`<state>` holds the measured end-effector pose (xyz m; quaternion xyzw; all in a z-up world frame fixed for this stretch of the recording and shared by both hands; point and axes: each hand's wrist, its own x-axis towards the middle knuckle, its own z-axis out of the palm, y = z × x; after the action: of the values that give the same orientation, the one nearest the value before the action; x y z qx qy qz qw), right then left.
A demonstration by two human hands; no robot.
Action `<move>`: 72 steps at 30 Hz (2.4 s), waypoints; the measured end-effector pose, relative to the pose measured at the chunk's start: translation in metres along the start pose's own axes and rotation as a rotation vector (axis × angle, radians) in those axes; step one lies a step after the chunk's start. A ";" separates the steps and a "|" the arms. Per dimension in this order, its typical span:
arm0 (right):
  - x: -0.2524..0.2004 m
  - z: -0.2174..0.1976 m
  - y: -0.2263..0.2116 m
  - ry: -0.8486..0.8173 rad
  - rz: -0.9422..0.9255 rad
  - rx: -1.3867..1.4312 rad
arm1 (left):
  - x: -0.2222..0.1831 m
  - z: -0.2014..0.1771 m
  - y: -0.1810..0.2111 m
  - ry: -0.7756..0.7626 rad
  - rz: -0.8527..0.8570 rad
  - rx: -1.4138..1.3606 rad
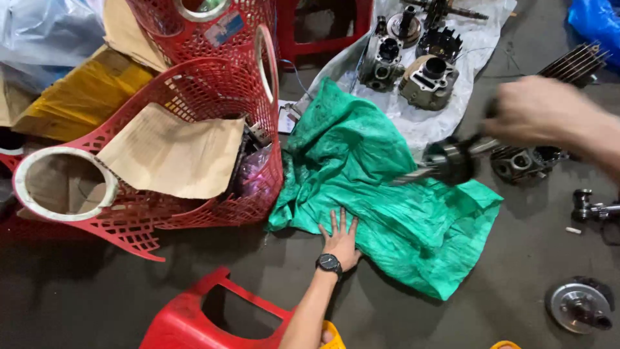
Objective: Unpacking motorcycle engine components from bags and baskets and arranging them on the floor.
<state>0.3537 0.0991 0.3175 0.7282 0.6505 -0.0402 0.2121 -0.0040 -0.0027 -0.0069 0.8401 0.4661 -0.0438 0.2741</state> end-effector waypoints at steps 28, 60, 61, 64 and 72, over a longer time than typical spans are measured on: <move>-0.002 0.324 -0.099 -0.038 0.023 0.129 | 0.000 -0.013 -0.016 -0.166 0.009 0.018; -0.059 0.238 0.148 0.502 0.062 -0.275 | 0.000 -0.025 -0.024 -0.210 -0.037 0.244; -0.075 0.214 0.131 0.500 0.059 -0.274 | -0.001 -0.025 -0.022 -0.212 -0.040 0.242; -0.110 0.161 0.081 0.457 -0.007 -0.359 | -0.006 -0.027 -0.012 -0.238 -0.036 0.292; -0.089 0.105 -0.100 0.312 -0.491 0.501 | -0.020 0.090 -0.039 0.143 0.138 0.684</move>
<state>0.2671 -0.0151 0.2264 0.5772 0.8001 -0.1363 -0.0902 -0.0305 -0.0472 -0.0929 0.9136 0.3847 -0.1199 -0.0542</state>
